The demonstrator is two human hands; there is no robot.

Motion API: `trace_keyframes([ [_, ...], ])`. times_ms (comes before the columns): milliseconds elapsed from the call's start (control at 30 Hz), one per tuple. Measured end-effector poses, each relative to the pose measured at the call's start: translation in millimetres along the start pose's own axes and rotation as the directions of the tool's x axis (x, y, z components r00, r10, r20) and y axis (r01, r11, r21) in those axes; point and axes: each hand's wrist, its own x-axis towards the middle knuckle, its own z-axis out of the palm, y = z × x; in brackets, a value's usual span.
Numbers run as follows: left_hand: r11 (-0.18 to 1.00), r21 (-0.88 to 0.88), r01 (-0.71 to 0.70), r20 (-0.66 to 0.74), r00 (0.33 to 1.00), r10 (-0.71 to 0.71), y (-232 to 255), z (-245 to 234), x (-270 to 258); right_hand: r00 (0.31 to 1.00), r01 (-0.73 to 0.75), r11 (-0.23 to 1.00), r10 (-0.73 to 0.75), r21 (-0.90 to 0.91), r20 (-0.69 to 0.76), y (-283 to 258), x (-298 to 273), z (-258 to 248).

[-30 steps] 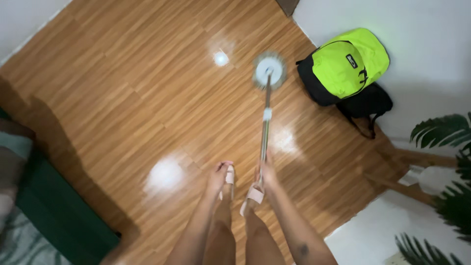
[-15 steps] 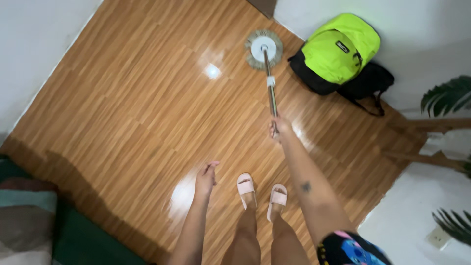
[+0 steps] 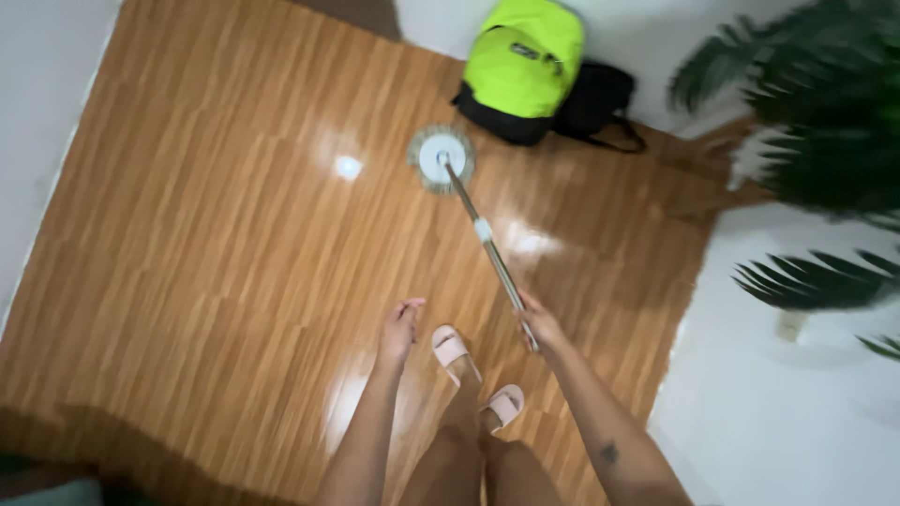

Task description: The person mops a wood-patterned floor using a spinning mop, moving a backpack out of the way, and then cleans the mop in a bucket.

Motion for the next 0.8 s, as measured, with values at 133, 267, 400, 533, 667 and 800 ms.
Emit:
trace_keyframes([
  [133, 0.998, 0.055, -0.034, 0.106, 0.994, 0.028, 6.1, 52.1, 5.5, 0.994, -0.063, 0.995, 0.070, 0.081, -0.081, 55.1, -84.7, -52.3],
  [267, 0.990, 0.140, 0.010, 0.183, 0.983, -0.036, -3.1, 111.2, -31.2, 0.982, -0.062, 0.970, 0.101, 0.233, -0.161, 104.4, -142.2, -104.8],
  [400, 0.985, 0.159, 0.070, 0.287, 0.951, -0.114, -27.6, 168.0, -73.0, 0.955, -0.085, 0.910, 0.191, 0.406, -0.228, 156.5, -199.6, -159.3],
  [533, 0.970, 0.227, 0.085, 0.408, 0.896, -0.174, -60.5, 207.8, -104.6, 0.928, 0.007, 0.851, 0.191, 0.526, -0.320, 200.8, -235.2, -206.5],
  [667, 0.976, 0.206, 0.076, 0.473, 0.865, -0.167, -82.0, 236.8, -118.4, 0.903, 0.064, 0.757, 0.234, 0.650, -0.361, 217.8, -239.1, -232.7],
  [800, 0.970, 0.243, 0.008, 0.531, 0.836, -0.140, -89.5, 262.2, -116.9, 0.912, 0.165, 0.714, 0.153, 0.680, -0.381, 204.4, -201.4, -260.3],
])
